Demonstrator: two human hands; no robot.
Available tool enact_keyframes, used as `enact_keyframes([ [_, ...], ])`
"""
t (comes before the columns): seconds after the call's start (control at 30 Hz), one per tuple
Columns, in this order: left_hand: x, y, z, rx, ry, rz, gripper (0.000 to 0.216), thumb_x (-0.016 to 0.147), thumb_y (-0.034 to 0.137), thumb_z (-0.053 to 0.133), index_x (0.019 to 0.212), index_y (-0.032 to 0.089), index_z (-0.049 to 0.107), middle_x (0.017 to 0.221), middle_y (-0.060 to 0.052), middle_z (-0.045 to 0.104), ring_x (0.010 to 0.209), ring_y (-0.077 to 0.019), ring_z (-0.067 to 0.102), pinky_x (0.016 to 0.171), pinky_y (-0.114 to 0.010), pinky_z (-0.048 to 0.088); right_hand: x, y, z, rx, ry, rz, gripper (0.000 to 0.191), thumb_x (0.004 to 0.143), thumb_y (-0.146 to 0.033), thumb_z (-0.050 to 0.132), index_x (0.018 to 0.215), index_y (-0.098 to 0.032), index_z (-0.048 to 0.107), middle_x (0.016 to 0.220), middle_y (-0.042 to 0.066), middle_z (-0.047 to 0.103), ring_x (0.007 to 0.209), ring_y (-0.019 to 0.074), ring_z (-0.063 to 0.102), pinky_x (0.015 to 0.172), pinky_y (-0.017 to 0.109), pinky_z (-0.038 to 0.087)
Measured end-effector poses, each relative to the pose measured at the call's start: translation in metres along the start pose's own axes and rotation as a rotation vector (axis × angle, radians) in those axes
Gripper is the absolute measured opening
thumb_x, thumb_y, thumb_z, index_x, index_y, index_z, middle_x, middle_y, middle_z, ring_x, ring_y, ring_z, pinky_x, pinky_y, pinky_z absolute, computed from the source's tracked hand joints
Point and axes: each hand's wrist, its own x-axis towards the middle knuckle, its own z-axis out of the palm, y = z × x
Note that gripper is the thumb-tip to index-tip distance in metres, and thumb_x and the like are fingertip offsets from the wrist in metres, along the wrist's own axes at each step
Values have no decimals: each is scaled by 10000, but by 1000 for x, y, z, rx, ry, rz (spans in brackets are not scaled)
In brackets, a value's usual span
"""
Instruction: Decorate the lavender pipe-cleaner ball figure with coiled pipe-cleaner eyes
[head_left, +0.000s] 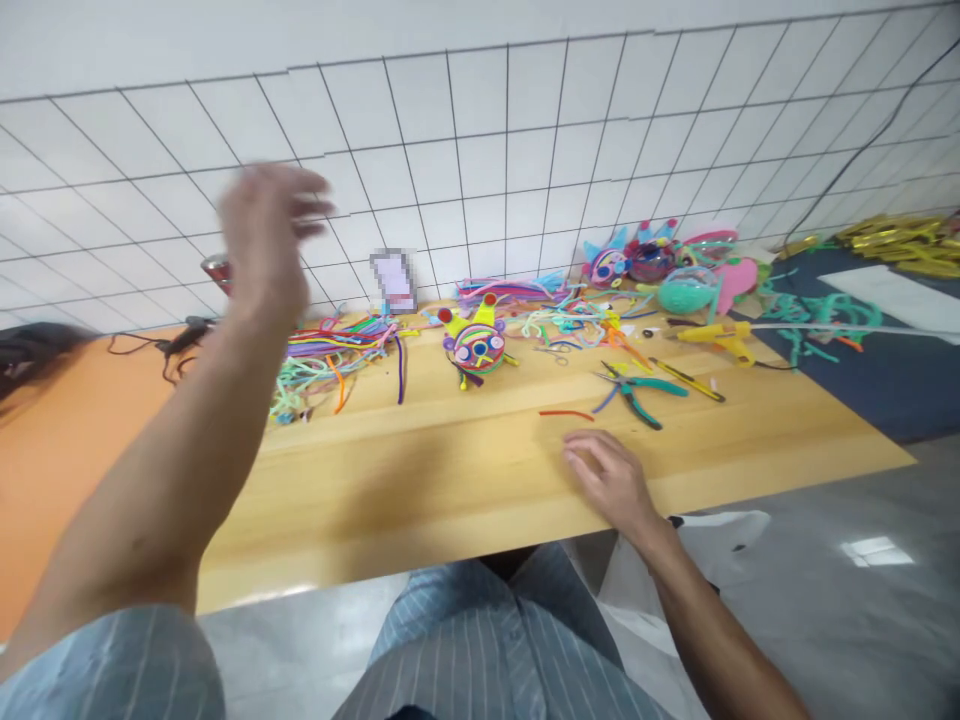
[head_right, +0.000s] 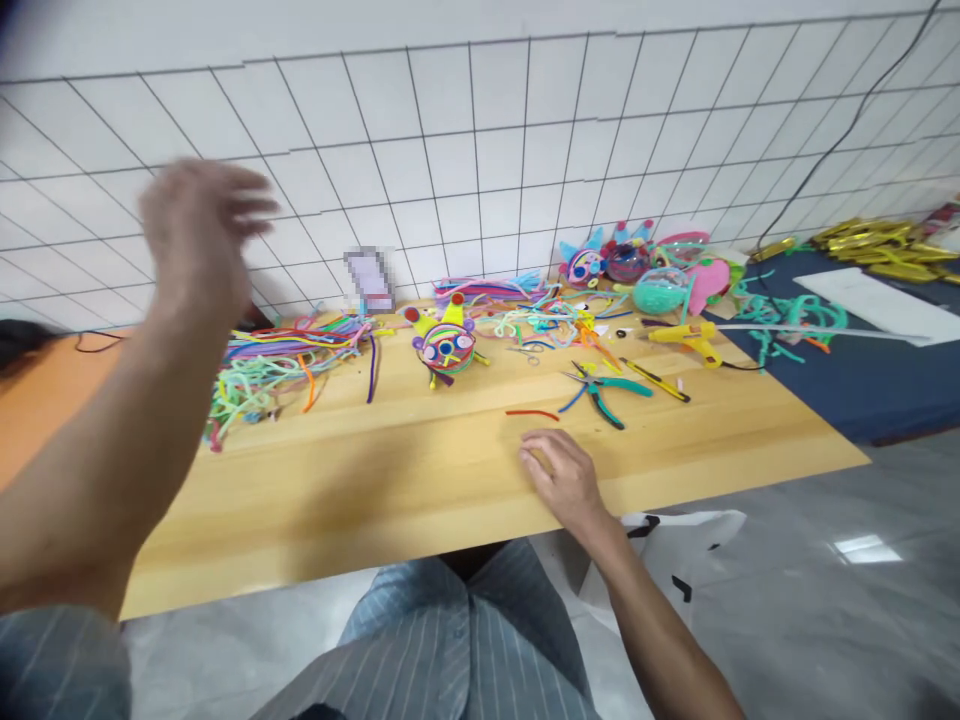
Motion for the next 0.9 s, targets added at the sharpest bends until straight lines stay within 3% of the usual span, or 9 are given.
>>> enact_keyframes([
  [0.07,-89,19,19,18,-376,39,284,937,488,690,901,212,741,1051,-25,801,1109,-239,714,977,-427,524,6,-27,11,23,-80,-103,90,1024,-171,649,996,-236,704,996,66,805,943,211,772,872,369,635],
  [0.17,-210,32,47,7,-996,-115,406,950,564,641,1154,227,742,1245,-84,784,1160,-254,710,1022,-404,542,9,-70,36,-2,-166,-288,165,1049,-216,599,1000,-196,755,982,102,807,952,245,757,882,404,632],
  [0.23,-260,30,56,39,-1194,-269,430,933,602,628,1076,214,748,1131,-95,798,1068,-264,723,987,-392,543,6,-90,51,-73,-198,-367,208,1038,-264,607,993,-174,789,926,120,807,894,281,750,818,430,627],
  [0.4,-287,8,43,-114,-1092,-772,506,846,678,602,685,198,611,665,-27,660,653,-189,605,620,-315,490,-2,-122,63,-76,-360,-495,199,976,-396,751,945,-206,798,841,72,800,845,248,744,851,381,614],
  [0.5,-269,-8,21,-51,-1030,-665,526,802,680,661,615,192,605,552,8,564,544,-142,502,537,-282,414,-3,-137,55,-27,-288,-541,250,993,-408,733,1098,-189,791,1067,119,828,1044,273,763,966,418,615],
  [0.57,-248,-23,2,148,-818,-533,453,794,602,696,617,186,666,506,18,536,503,-132,473,518,-273,383,-5,-141,42,52,-230,-486,246,1020,-348,699,1200,-195,767,1217,131,812,1147,259,758,1028,424,603],
  [0.7,-198,-56,-26,244,-513,-480,379,836,509,652,606,211,603,476,33,466,464,-124,390,486,-266,294,-2,-116,5,176,-175,-151,149,1037,-259,639,972,-234,771,901,54,823,848,202,780,816,345,618],
  [0.8,-162,-79,-21,216,-355,-431,334,880,517,604,729,220,583,584,33,527,522,-126,434,523,-251,342,24,-72,-9,220,-97,182,255,1013,-325,625,807,-232,740,790,39,785,768,208,750,742,339,591],
  [0.9,-131,-99,9,177,-207,-255,289,826,454,729,938,203,640,832,-10,670,695,-143,575,643,-249,454,75,-25,0,362,-12,395,269,966,-427,662,813,-215,726,811,37,770,810,208,729,786,345,585],
])
